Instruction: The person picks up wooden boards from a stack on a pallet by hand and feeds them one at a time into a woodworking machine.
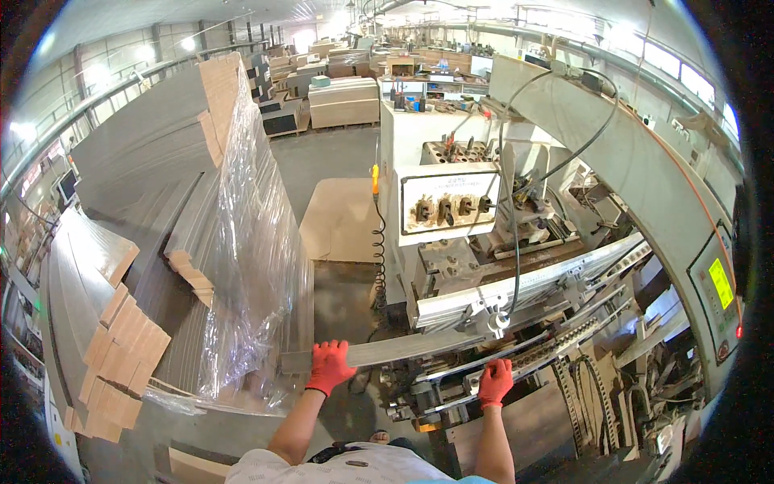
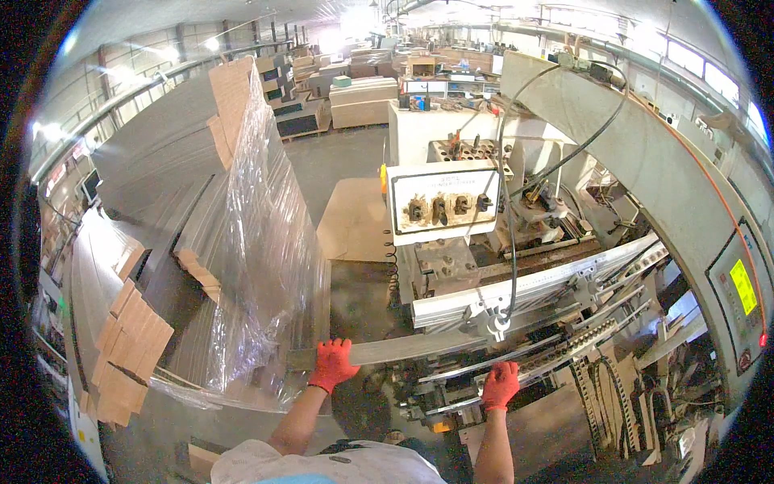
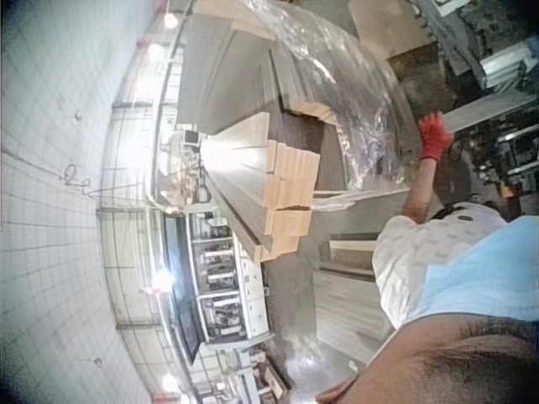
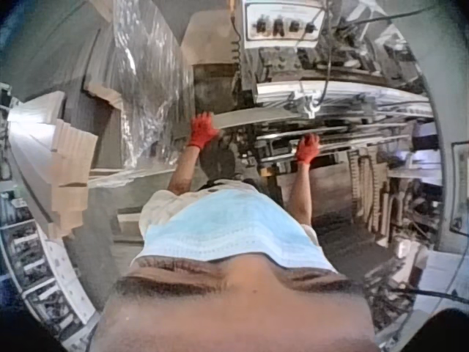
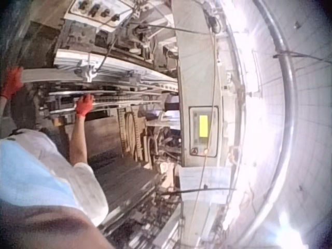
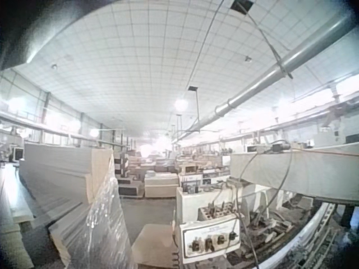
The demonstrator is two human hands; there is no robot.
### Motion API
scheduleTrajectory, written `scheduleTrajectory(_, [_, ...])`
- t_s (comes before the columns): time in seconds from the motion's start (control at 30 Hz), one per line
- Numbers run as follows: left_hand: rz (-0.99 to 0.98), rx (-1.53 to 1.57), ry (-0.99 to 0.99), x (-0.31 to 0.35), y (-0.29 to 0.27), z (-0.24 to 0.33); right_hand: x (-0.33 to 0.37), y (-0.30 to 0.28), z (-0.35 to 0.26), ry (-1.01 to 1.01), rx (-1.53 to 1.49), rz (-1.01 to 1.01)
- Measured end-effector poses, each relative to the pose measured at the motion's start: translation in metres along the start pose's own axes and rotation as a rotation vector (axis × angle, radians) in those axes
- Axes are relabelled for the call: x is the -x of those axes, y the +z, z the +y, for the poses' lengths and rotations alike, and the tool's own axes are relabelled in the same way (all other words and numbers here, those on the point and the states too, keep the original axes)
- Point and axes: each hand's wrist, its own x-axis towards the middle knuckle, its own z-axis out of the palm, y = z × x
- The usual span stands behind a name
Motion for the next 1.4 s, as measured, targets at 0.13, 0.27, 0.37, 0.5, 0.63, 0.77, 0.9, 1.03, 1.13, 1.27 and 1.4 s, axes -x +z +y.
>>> scheduleTrajectory(0.13, [-0.006, -0.002, 0.007, 0.001, -0.002, 0.0, 0.001, -0.002, -0.001, -0.085, -0.028, 0.082])
scheduleTrajectory(0.27, [-0.01, 0.028, 0.022, 0.0, -0.002, -0.003, 0.003, -0.002, 0.002, -0.087, -0.029, 0.069])
scheduleTrajectory(0.37, [-0.012, 0.023, -0.008, 0.003, 0.006, -0.006, 0.002, -0.003, -0.014, -0.043, -0.064, 0.078])
scheduleTrajectory(0.5, [0.006, -0.024, -0.012, 0.002, 0.004, -0.001, 0.002, -0.001, -0.004, -0.048, -0.035, 0.104])
scheduleTrajectory(0.63, [-0.001, -0.042, -0.015, 0.001, 0.0, 0.005, 0.004, -0.003, 0.002, -0.066, 0.017, 0.015])
scheduleTrajectory(0.77, [-0.123, -0.028, -0.058, 0.004, -0.004, 0.005, 0.029, -0.007, -0.003, -0.119, -0.109, -0.026])
scheduleTrajectory(0.9, [-0.122, -0.028, -0.041, 0.008, 0.004, -0.001, 0.079, -0.002, -0.041, -0.033, -0.483, 0.11])
scheduleTrajectory(1.03, [-0.127, -0.031, -0.051, 0.008, 0.003, -0.007, 0.115, 0.002, -0.074, 0.199, -0.75, -0.035])
scheduleTrajectory(1.13, [-0.194, -0.029, -0.027, -0.003, -0.004, 0.004, 0.13, -0.005, -0.085, 0.49, -1.002, -0.247])
scheduleTrajectory(1.27, [-0.166, 0.035, -0.056, -0.004, -0.012, -0.002, 0.133, -0.009, -0.092, 0.342, -0.922, -0.391])
scheduleTrajectory(1.4, [-0.069, 0.152, 0.01, 0.028, -0.024, 0.021, 0.149, -0.011, -0.072, 0.246, -0.936, -0.36])
